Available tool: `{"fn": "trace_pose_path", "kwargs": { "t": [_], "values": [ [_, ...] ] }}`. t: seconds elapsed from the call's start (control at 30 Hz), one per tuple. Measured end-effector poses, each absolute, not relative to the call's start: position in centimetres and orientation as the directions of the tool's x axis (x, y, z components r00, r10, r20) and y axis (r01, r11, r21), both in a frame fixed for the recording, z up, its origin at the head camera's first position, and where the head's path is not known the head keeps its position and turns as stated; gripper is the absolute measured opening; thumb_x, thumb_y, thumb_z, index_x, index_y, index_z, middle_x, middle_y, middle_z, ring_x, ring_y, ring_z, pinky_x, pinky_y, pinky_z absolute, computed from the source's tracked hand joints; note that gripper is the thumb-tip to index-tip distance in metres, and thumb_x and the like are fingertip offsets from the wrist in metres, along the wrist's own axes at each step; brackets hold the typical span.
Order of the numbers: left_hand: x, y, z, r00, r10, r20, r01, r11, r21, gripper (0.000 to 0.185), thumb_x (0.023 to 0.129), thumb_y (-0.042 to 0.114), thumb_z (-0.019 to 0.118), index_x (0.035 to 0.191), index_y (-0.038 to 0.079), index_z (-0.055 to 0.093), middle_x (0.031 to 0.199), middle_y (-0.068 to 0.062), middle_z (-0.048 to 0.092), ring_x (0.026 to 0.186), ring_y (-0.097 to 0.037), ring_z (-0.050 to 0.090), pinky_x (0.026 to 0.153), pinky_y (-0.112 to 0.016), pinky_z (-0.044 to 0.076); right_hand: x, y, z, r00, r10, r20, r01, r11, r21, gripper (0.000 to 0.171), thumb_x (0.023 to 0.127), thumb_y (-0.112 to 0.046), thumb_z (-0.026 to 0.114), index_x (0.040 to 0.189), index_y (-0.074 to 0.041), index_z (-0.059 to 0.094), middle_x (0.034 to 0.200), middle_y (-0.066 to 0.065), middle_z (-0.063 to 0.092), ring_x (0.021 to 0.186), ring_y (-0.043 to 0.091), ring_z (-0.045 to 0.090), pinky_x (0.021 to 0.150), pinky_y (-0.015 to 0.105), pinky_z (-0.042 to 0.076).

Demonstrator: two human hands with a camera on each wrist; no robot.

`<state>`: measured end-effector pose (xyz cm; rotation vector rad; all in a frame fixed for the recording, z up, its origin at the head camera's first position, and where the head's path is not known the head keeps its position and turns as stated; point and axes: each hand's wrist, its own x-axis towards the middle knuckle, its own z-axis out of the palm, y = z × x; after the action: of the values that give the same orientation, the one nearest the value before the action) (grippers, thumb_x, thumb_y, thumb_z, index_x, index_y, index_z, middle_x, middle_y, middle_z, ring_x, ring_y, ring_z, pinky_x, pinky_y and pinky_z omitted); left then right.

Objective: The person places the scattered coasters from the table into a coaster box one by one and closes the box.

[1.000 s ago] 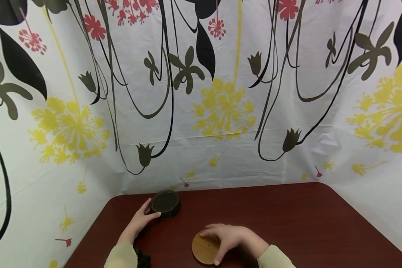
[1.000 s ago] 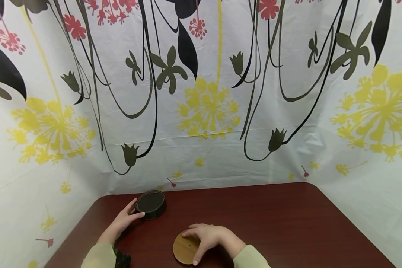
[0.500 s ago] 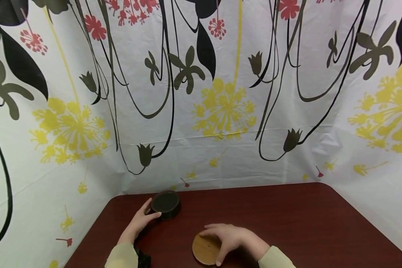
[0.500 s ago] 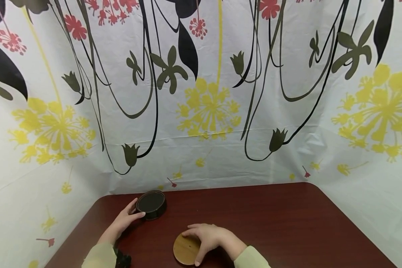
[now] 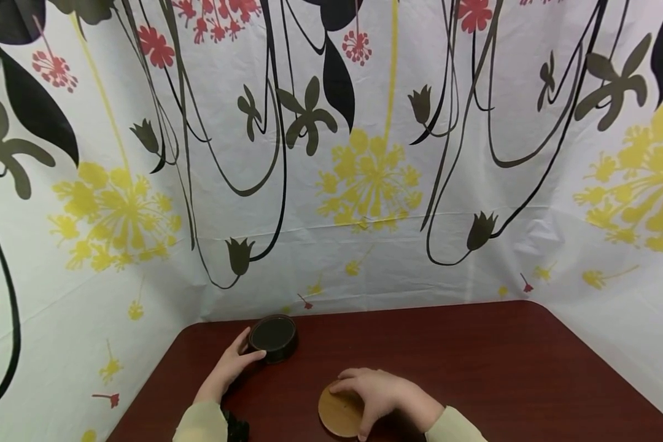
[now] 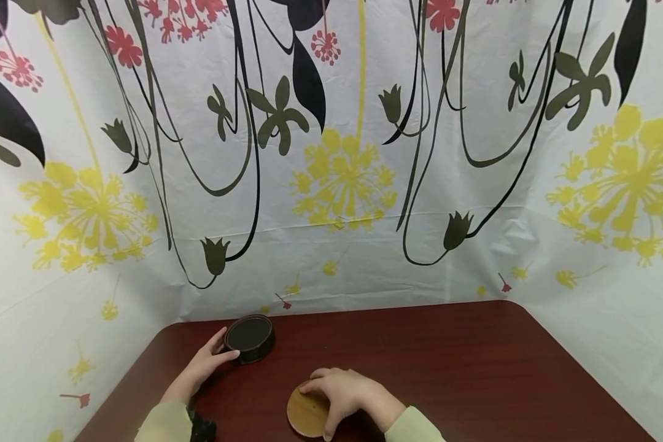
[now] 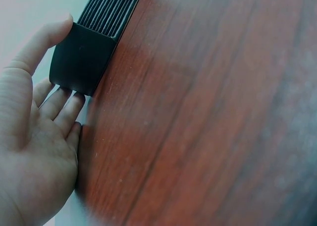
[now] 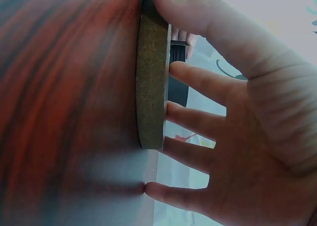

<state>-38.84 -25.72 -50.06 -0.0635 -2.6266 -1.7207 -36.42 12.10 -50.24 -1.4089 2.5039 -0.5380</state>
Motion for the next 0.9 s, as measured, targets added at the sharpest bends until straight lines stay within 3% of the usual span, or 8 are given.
{"fn": "trace_pose_path", "kwargs": {
  "t": [0.1, 0.27, 0.4, 0.63, 0.9],
  "values": [
    [-38.8, -25.6, -49.9, -0.999, 0.035, 0.023, 0.035, 0.401, 0.915, 0.094, 0.086, 0.035, 0.075, 0.157, 0.012, 0.017, 0.157, -0.024, 0.018, 0.14, -0.045, 0.022, 0.104, -0.062, 0.029, -33.6, 11.8, -46.5, -0.554, -0.832, -0.034, -0.744, 0.513, -0.428, 0.081, 0.065, -0.03, 0.09, 0.138, -0.032, 0.055, 0.143, 0.006, 0.045, 0.126, 0.021, 0.047, 0.087, 0.036, 0.048],
    [-38.5, -25.5, -49.6, -0.999, 0.036, 0.019, 0.032, 0.406, 0.914, 0.096, 0.085, 0.036, 0.076, 0.157, 0.011, 0.017, 0.157, -0.024, 0.019, 0.141, -0.044, 0.022, 0.105, -0.061, 0.029, -33.6, 12.4, -45.8, -0.54, -0.841, -0.017, -0.718, 0.472, -0.512, 0.076, 0.064, -0.022, 0.087, 0.135, -0.027, 0.059, 0.142, 0.009, 0.044, 0.126, 0.017, 0.045, 0.091, 0.03, 0.045],
    [-38.5, -25.5, -49.4, -0.999, 0.037, 0.015, 0.029, 0.407, 0.913, 0.097, 0.085, 0.036, 0.076, 0.157, 0.011, 0.017, 0.157, -0.023, 0.019, 0.141, -0.043, 0.021, 0.105, -0.061, 0.028, -33.9, 13.3, -45.5, -0.563, -0.827, 0.01, -0.695, 0.466, -0.547, 0.073, 0.064, -0.023, 0.085, 0.133, -0.027, 0.061, 0.142, 0.008, 0.044, 0.125, 0.017, 0.045, 0.092, 0.03, 0.045],
    [-38.7, -25.4, -49.5, -0.999, 0.031, 0.014, 0.025, 0.407, 0.913, 0.096, 0.085, 0.036, 0.076, 0.157, 0.011, 0.017, 0.157, -0.024, 0.019, 0.141, -0.043, 0.022, 0.106, -0.06, 0.028, -34.2, 15.1, -43.9, -0.635, -0.77, 0.063, -0.667, 0.505, -0.548, 0.072, 0.064, -0.028, 0.083, 0.133, -0.03, 0.06, 0.147, 0.009, 0.04, 0.134, 0.03, 0.037, 0.094, 0.037, 0.044],
    [-38.8, -25.5, -49.7, -0.999, 0.033, 0.017, 0.029, 0.414, 0.91, 0.096, 0.085, 0.038, 0.076, 0.157, 0.012, 0.017, 0.157, -0.024, 0.018, 0.141, -0.044, 0.021, 0.105, -0.061, 0.028, -34.0, 16.2, -42.7, -0.649, -0.749, 0.13, -0.68, 0.496, -0.539, 0.072, 0.064, -0.03, 0.083, 0.132, -0.033, 0.06, 0.147, 0.004, 0.039, 0.134, 0.029, 0.036, 0.093, 0.036, 0.043]
  ]
}}
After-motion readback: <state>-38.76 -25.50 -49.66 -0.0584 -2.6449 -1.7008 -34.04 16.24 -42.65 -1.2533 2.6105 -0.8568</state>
